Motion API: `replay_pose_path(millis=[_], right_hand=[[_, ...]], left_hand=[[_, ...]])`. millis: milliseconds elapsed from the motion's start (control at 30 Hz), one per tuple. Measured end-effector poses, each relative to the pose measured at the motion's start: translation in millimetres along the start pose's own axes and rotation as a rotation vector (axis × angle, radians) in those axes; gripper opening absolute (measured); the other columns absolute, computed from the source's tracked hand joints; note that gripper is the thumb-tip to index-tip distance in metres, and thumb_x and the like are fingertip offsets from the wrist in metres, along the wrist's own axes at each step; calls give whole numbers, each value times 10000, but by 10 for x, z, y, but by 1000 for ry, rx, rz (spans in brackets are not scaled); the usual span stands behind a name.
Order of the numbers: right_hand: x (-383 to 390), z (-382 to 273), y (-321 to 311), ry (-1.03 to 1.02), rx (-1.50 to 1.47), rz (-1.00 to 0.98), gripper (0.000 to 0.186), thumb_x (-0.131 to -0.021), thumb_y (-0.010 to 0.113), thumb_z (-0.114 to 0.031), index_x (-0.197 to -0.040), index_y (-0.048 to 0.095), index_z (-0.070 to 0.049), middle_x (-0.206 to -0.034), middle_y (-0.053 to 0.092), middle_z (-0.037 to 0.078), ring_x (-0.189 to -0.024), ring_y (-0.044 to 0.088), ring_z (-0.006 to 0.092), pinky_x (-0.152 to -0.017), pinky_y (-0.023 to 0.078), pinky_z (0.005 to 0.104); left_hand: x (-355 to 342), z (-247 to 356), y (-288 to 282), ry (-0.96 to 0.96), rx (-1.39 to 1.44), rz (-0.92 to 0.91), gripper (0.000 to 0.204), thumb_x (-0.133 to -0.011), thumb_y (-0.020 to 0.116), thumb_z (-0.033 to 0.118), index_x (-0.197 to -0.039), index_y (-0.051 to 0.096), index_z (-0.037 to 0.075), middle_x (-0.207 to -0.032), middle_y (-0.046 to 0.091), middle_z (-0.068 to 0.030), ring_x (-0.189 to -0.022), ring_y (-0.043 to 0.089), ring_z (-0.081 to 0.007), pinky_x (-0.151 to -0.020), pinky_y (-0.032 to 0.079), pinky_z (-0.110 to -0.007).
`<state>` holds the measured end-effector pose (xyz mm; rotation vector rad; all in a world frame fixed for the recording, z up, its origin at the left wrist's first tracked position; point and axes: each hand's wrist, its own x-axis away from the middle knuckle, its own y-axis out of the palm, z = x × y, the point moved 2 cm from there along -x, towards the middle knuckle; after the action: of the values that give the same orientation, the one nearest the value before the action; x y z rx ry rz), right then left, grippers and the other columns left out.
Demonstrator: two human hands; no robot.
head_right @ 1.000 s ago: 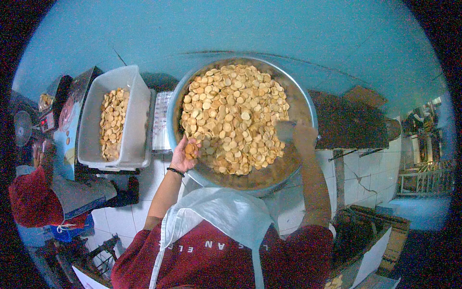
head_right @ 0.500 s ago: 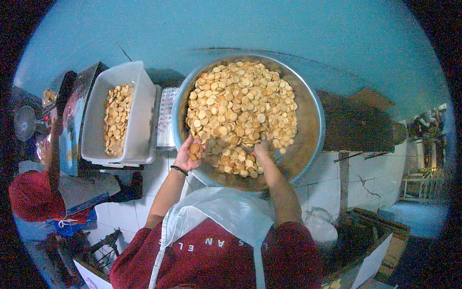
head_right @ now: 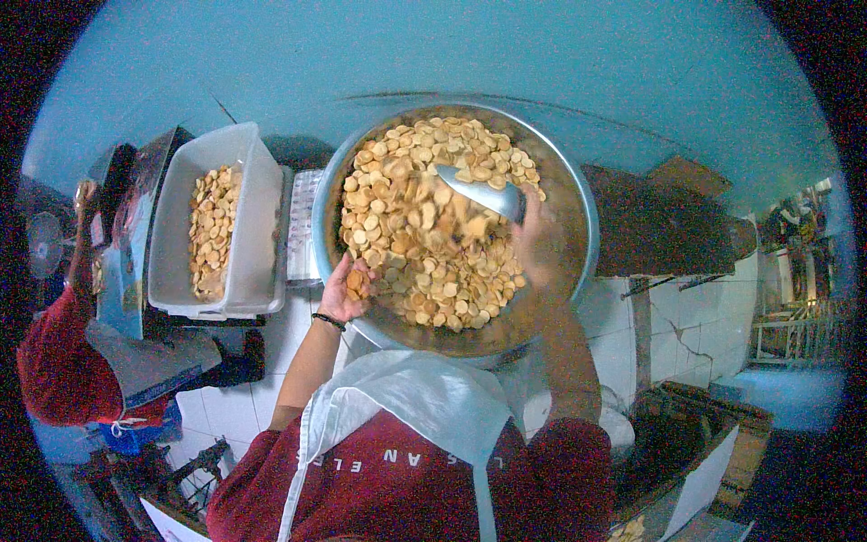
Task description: The person scoops round snack chips from a large metal bowl into clear plastic bags using a metal scoop. They repeatedly fill bags and place them into a white bin on a digital scale. Another person in the background is also handling bags.
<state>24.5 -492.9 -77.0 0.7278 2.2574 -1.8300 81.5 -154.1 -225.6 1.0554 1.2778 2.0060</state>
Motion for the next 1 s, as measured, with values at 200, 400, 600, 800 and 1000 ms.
replay_pose_path(millis=[200, 400, 600, 800, 1000], right_hand=[[223, 737, -101, 180, 517, -572, 412, -829, 573, -217, -1206, 497, -70, -1030, 647, 173, -956, 625, 352, -782, 498, 432], [856, 1219, 650, -277, 405, -264, 256, -832, 552, -246, -990, 631, -61, -782, 687, 108, -707, 670, 299, -657, 522, 415], [1407, 410, 1726, 330, -75, -1150, 275, -844, 548, -279, -933, 639, -35, -807, 659, 133, -787, 655, 279, -711, 510, 411], [1286, 76, 1433, 294, -292, -985, 428, -858, 503, -266, -1223, 546, -46, -1198, 584, 240, -1096, 578, 373, -932, 451, 455], [1298, 345, 1142, 198, -224, -960, 366, -838, 509, -174, -1158, 535, 3, -1059, 620, 250, -995, 600, 394, -874, 467, 450]], left_hand=[[139, 14, 23, 135, 139, -153, 452, -964, 405, 520, -955, 574, 101, -979, 566, -88, -741, 555, -194, -432, 507, -267], [251, 282, -111, 343, 91, 19, 415, -963, 434, 496, -964, 582, 108, -1018, 601, -94, -761, 596, -189, -453, 528, -286], [206, 281, -119, 338, 14, 46, 436, -973, 409, 491, -982, 581, 91, -996, 588, -112, -675, 568, -188, -416, 508, -287], [252, 274, -77, 307, 26, 70, 455, -966, 402, 518, -987, 577, 99, -926, 575, -96, -644, 537, -165, -383, 467, -269], [222, 286, -81, 319, -51, 39, 460, -975, 389, 506, -995, 556, 77, -972, 583, -91, -721, 544, -156, -392, 459, -244]])
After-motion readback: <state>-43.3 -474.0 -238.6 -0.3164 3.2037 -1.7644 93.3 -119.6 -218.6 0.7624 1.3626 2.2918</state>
